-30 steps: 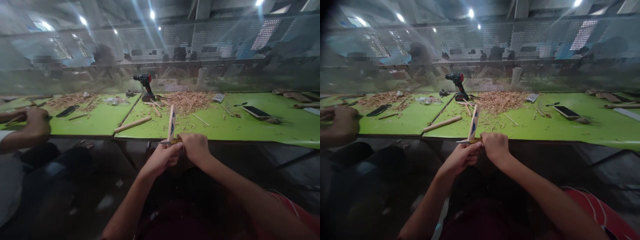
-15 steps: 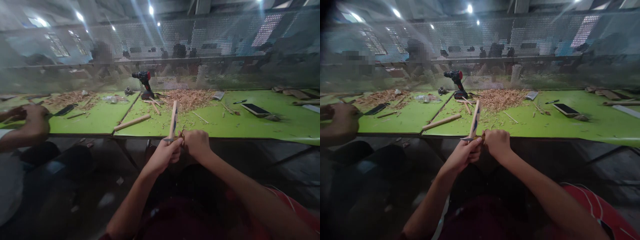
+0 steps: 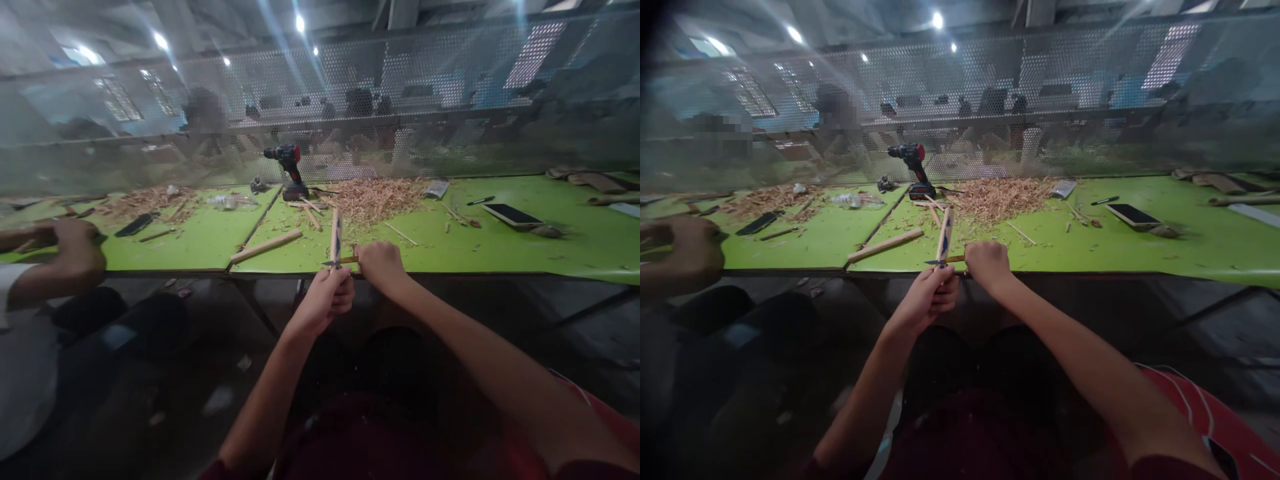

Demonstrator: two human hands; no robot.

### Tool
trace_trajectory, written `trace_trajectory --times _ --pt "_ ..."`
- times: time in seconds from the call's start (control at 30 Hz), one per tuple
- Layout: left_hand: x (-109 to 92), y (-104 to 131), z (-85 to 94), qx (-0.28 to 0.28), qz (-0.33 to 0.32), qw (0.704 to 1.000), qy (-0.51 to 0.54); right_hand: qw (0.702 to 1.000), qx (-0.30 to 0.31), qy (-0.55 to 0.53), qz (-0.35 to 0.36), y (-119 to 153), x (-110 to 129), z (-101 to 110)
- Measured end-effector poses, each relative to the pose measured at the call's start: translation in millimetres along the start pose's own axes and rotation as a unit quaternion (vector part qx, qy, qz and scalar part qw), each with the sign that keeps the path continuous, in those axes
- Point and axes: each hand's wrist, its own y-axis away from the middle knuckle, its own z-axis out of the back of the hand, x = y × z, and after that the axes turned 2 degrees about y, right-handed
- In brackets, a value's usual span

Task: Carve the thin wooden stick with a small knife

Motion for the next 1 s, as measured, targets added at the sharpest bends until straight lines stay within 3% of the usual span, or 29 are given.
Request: trace_trajectory --times 0.13,0.27,0.4,0.47,0.6,0.7,0.83,1.0 --pt "-3 2 2.7 0.012 0.011 1.0 0.002 0.996 -0.041 -0.071 -0.036 -25 -14 1" --pt "-1 11 2.6 0.059 0.05 0.997 0.01 0.984 -0.078 -0.096 -0.124 -58 -59 10" --pt "5 12 4.8 0.09 0.066 0.993 0.027 0.981 -0.089 -0.111 -0.13 -63 -87 18" --pt "6 9 6.0 0.094 0.067 0.993 0.033 0.984 -0.069 -0.123 -0.104 -48 -82 18" --pt "9 7 6.2 0.09 0.061 0.993 0.034 0.99 -0.034 -0.123 -0.057 -2 -48 8" --pt "12 8 4.5 0.095 0.054 0.993 0.037 0.998 -0.028 -0.05 -0.02 22 -25 -1" --pt "15 8 1.6 0.097 0.045 0.993 0.041 0.998 -0.063 -0.011 -0.003 25 -15 -9" --pt "14 6 3.3 0.07 0.042 0.996 0.043 0.994 -0.094 -0.049 -0.027 12 -13 -14"
